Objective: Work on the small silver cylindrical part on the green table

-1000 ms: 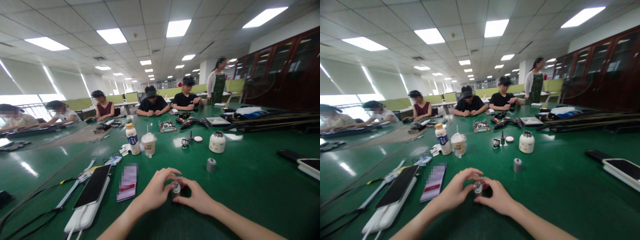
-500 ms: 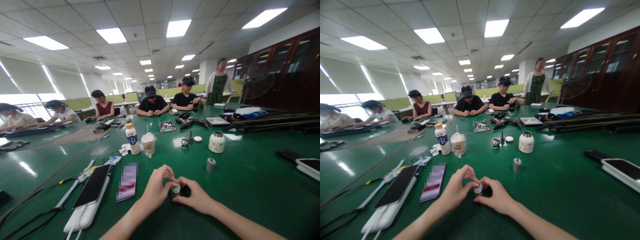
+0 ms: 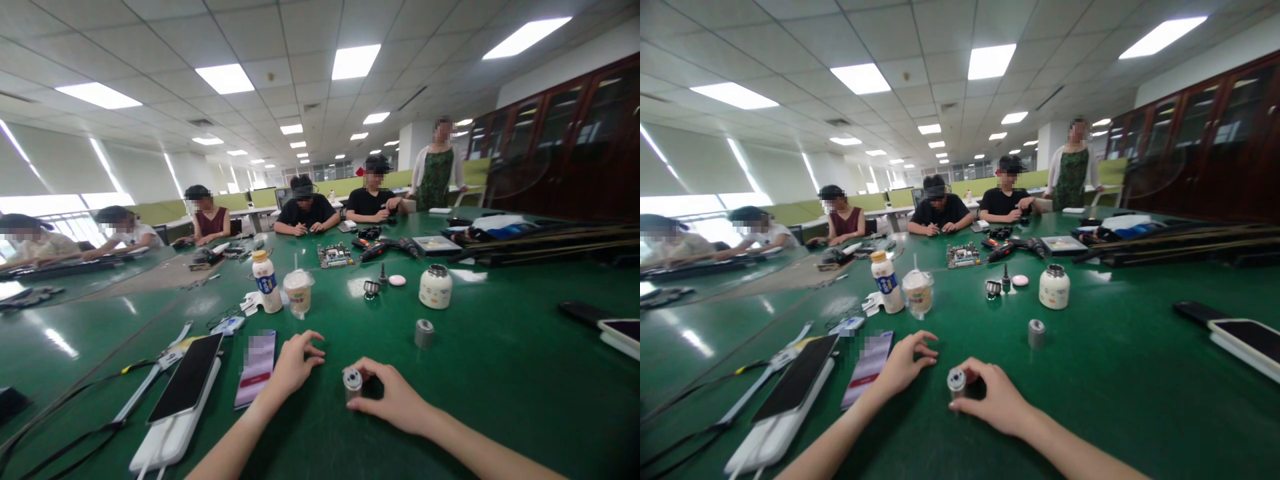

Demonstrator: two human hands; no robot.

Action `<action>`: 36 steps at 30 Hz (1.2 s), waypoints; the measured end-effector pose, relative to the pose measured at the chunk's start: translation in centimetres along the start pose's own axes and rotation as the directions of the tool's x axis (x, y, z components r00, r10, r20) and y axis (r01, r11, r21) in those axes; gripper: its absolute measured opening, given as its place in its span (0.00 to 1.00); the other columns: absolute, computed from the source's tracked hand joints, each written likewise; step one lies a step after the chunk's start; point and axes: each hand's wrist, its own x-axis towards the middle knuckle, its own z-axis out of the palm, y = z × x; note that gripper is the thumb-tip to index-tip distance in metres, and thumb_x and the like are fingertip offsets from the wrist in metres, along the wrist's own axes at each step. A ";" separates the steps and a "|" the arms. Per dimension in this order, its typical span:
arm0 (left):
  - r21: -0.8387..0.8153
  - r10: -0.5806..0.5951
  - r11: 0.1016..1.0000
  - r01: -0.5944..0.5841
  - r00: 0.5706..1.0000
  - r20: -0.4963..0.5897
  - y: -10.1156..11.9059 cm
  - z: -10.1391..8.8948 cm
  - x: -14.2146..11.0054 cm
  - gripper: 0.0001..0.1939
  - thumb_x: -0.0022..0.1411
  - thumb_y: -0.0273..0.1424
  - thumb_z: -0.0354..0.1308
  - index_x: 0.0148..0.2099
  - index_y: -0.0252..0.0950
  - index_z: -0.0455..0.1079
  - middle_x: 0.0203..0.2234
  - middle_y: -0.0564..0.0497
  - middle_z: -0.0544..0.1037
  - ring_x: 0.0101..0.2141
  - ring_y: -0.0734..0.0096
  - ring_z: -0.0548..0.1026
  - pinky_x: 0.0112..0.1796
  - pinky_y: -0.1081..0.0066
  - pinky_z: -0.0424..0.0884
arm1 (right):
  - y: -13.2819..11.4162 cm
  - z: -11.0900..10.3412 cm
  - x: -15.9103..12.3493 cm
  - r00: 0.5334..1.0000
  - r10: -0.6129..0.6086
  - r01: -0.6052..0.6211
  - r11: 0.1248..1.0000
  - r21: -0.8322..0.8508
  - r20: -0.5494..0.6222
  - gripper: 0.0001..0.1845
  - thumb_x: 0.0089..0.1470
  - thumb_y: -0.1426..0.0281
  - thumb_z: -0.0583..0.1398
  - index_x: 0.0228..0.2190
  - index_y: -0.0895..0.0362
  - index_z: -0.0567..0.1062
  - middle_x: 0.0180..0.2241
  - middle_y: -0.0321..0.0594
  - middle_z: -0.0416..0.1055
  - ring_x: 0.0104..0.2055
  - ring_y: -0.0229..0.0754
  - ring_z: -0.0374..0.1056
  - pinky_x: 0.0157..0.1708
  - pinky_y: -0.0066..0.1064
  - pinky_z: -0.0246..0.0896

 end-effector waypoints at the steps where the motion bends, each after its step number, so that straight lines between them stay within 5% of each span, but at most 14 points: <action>1: 0.000 -0.005 1.000 0.005 1.000 -0.007 0.4 0.0 0.0 0.17 0.50 0.20 0.65 0.41 0.41 0.70 0.29 0.54 0.85 0.41 0.58 0.81 0.47 0.62 0.68 | 0.0 0.0 0.0 1.000 -0.002 0.002 1.000 -0.001 -0.001 0.19 0.46 0.63 0.70 0.41 0.55 0.76 0.37 0.36 0.78 0.40 0.45 0.72 0.43 0.33 0.65; 7: -0.254 0.061 0.966 -0.055 0.998 0.016 5.6 -0.2 -0.9 0.15 0.53 0.25 0.66 0.41 0.40 0.66 0.29 0.53 0.84 0.36 0.62 0.82 0.42 0.68 0.71 | 0.2 0.1 0.1 1.000 -0.017 0.017 1.000 -0.001 -0.003 0.17 0.47 0.64 0.69 0.38 0.54 0.75 0.36 0.35 0.77 0.40 0.44 0.72 0.42 0.31 0.64; 11: -0.244 0.074 0.968 -0.054 0.995 0.072 7.7 0.1 -1.7 0.14 0.51 0.24 0.67 0.38 0.40 0.67 0.27 0.54 0.84 0.35 0.62 0.82 0.42 0.67 0.71 | 0.3 0.2 0.0 0.999 -0.035 0.035 0.999 -0.005 -0.005 0.15 0.47 0.64 0.69 0.36 0.54 0.74 0.34 0.34 0.77 0.39 0.44 0.72 0.41 0.31 0.64; 28: -0.165 0.096 0.983 -0.081 0.992 0.085 7.9 0.6 -2.3 0.13 0.52 0.23 0.65 0.40 0.40 0.70 0.31 0.53 0.84 0.38 0.60 0.80 0.45 0.64 0.69 | 0.5 0.2 0.0 0.999 -0.035 0.034 0.999 -0.018 -0.020 0.16 0.47 0.64 0.70 0.37 0.55 0.75 0.35 0.35 0.77 0.39 0.44 0.72 0.40 0.31 0.63; 33: -0.235 0.206 0.958 -0.165 0.965 0.161 8.1 -0.4 -2.4 0.27 0.50 0.15 0.57 0.51 0.40 0.66 0.47 0.49 0.79 0.48 0.62 0.76 0.51 0.64 0.65 | 0.5 0.2 0.1 1.000 -0.027 0.028 1.000 0.012 -0.014 0.18 0.46 0.65 0.70 0.39 0.55 0.75 0.36 0.36 0.78 0.39 0.45 0.73 0.41 0.32 0.64; 36: -0.139 0.196 0.974 -0.179 0.973 0.118 8.1 -0.6 -2.3 0.26 0.51 0.19 0.61 0.52 0.41 0.66 0.44 0.51 0.81 0.48 0.58 0.74 0.51 0.60 0.63 | 0.5 0.2 0.1 0.999 -0.032 0.032 0.999 0.012 -0.012 0.17 0.46 0.65 0.70 0.38 0.55 0.75 0.35 0.35 0.78 0.39 0.45 0.73 0.41 0.32 0.64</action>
